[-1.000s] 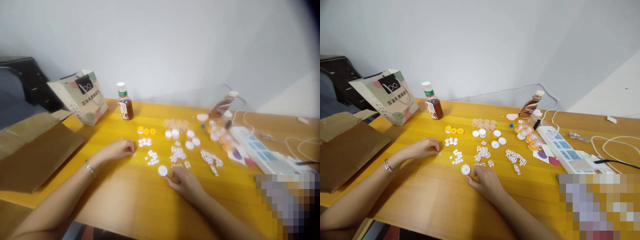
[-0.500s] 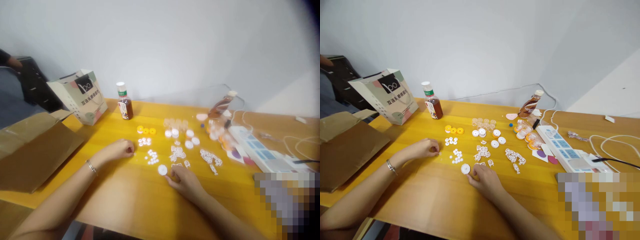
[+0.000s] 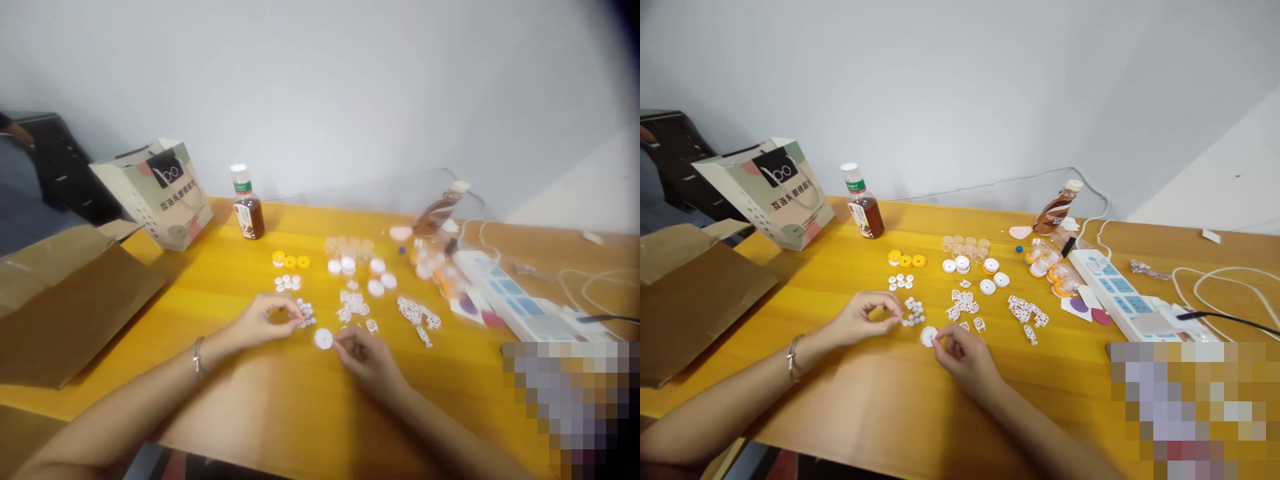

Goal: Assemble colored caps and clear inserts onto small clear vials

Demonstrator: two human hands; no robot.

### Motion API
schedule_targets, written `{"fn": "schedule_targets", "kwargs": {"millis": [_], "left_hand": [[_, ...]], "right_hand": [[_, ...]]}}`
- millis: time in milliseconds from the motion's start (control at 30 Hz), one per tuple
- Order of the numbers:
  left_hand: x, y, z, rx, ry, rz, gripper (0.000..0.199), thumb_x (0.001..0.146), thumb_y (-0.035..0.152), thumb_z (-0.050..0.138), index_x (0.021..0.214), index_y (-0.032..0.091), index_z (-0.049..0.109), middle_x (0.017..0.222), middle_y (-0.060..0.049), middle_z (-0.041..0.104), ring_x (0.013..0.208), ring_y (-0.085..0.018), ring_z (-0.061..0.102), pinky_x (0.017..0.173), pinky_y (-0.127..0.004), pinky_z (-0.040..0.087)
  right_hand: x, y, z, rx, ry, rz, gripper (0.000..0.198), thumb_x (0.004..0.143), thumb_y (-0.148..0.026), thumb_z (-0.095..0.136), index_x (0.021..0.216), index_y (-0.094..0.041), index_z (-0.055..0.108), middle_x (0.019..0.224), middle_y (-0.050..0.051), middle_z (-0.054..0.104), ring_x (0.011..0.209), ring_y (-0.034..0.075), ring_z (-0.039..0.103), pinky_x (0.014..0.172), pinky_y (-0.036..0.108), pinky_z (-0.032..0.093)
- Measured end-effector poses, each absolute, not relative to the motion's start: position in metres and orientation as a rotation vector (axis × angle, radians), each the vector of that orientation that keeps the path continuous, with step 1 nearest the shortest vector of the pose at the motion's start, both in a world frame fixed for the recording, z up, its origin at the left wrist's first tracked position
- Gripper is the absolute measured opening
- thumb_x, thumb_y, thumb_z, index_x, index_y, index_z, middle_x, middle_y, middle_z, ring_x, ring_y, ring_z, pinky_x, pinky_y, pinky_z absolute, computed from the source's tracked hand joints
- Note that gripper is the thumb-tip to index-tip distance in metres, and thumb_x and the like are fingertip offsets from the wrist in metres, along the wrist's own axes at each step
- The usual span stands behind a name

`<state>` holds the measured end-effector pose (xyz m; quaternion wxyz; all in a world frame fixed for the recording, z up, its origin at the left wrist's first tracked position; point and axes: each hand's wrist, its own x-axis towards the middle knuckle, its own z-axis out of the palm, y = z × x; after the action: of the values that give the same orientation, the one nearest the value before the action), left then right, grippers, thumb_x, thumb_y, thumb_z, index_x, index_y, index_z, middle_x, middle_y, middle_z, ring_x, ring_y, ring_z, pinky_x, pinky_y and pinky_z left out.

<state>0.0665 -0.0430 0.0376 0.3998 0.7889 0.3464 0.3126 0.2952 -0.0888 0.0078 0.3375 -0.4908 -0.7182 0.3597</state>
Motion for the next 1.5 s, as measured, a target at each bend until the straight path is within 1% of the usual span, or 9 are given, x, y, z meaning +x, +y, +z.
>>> {"fn": "schedule_targets", "kwargs": {"millis": [133, 267, 467, 567, 667, 900, 1333, 1433, 1500], "left_hand": [[0.094, -0.061, 0.02, 1.608, 0.852, 0.832, 0.02, 0.077, 0.03, 0.057, 0.075, 0.011, 0.059, 0.071, -0.004, 0.06, 0.065, -0.01, 0.053, 0.062, -0.022, 0.042], [0.1, -0.065, 0.015, 1.562, 0.844, 0.814, 0.019, 0.078, 0.03, 0.056, 0.077, 0.011, 0.06, 0.074, -0.004, 0.06, 0.067, -0.01, 0.053, 0.066, -0.023, 0.042], [0.101, -0.067, 0.022, 1.821, 0.909, 0.842, 0.017, 0.08, 0.027, 0.053, 0.077, 0.012, 0.061, 0.075, -0.004, 0.062, 0.071, -0.011, 0.054, 0.068, -0.023, 0.043], [0.101, -0.067, 0.019, 2.046, 0.846, 0.924, 0.015, 0.082, 0.024, 0.052, 0.087, 0.014, 0.061, 0.083, -0.006, 0.063, 0.078, -0.013, 0.056, 0.073, -0.027, 0.045], [0.098, -0.065, 0.012, 2.281, 0.78, 0.973, 0.018, 0.082, 0.02, 0.051, 0.097, 0.017, 0.061, 0.089, -0.007, 0.063, 0.084, -0.015, 0.056, 0.076, -0.03, 0.045], [0.098, -0.064, 0.002, 2.508, 0.772, 0.974, 0.017, 0.083, 0.018, 0.05, 0.095, 0.018, 0.062, 0.085, -0.004, 0.065, 0.078, -0.013, 0.057, 0.071, -0.028, 0.045], [0.097, -0.064, 0.003, 2.533, 0.761, 0.909, 0.015, 0.084, 0.02, 0.05, 0.09, 0.018, 0.063, 0.085, -0.004, 0.065, 0.078, -0.012, 0.056, 0.072, -0.027, 0.042], [0.097, -0.061, 0.0, 2.518, 0.775, 0.903, 0.015, 0.083, 0.022, 0.05, 0.09, 0.018, 0.063, 0.085, -0.004, 0.065, 0.078, -0.012, 0.056, 0.073, -0.027, 0.041], [0.096, -0.059, -0.002, 2.521, 0.794, 0.896, 0.015, 0.084, 0.024, 0.05, 0.089, 0.018, 0.063, 0.084, -0.004, 0.066, 0.079, -0.013, 0.057, 0.074, -0.027, 0.04]], "right_hand": [[0.279, -0.09, 0.022, -1.194, -1.658, 1.24, 0.015, 0.075, -0.032, 0.053, 0.075, -0.017, 0.055, 0.052, -0.007, 0.038, 0.044, 0.006, 0.033, 0.043, 0.019, 0.028], [0.271, -0.089, 0.025, -1.164, -1.497, 1.382, 0.019, 0.071, -0.036, 0.058, 0.072, -0.018, 0.054, 0.053, -0.007, 0.039, 0.047, 0.007, 0.036, 0.045, 0.02, 0.03], [0.274, -0.088, 0.022, -1.212, -1.448, 1.425, 0.022, 0.07, -0.039, 0.059, 0.068, -0.018, 0.053, 0.053, -0.005, 0.044, 0.049, 0.008, 0.039, 0.047, 0.021, 0.032], [0.277, -0.087, 0.02, -1.214, -1.459, 1.46, 0.023, 0.072, -0.041, 0.058, 0.068, -0.018, 0.053, 0.052, -0.005, 0.046, 0.048, 0.008, 0.041, 0.048, 0.021, 0.033], [0.281, -0.086, 0.017, -1.215, -1.476, 1.504, 0.025, 0.073, -0.042, 0.056, 0.068, -0.018, 0.054, 0.051, -0.005, 0.047, 0.049, 0.008, 0.042, 0.049, 0.022, 0.034], [0.284, -0.086, 0.017, -1.2, -1.484, 1.578, 0.025, 0.071, -0.042, 0.058, 0.069, -0.018, 0.055, 0.053, -0.006, 0.048, 0.051, 0.008, 0.045, 0.053, 0.022, 0.036], [0.286, -0.084, 0.01, -1.217, -1.569, 1.531, 0.025, 0.073, -0.042, 0.057, 0.07, -0.017, 0.057, 0.052, -0.006, 0.048, 0.049, 0.009, 0.047, 0.051, 0.022, 0.038], [0.288, -0.083, 0.004, -1.268, -1.65, 1.384, 0.02, 0.075, -0.037, 0.054, 0.071, -0.017, 0.056, 0.051, -0.006, 0.046, 0.046, 0.008, 0.044, 0.046, 0.021, 0.035], [0.29, -0.083, -0.001, -1.298, -1.747, 1.172, 0.014, 0.075, -0.031, 0.055, 0.074, -0.018, 0.055, 0.052, -0.006, 0.046, 0.044, 0.008, 0.042, 0.044, 0.021, 0.034]]}}
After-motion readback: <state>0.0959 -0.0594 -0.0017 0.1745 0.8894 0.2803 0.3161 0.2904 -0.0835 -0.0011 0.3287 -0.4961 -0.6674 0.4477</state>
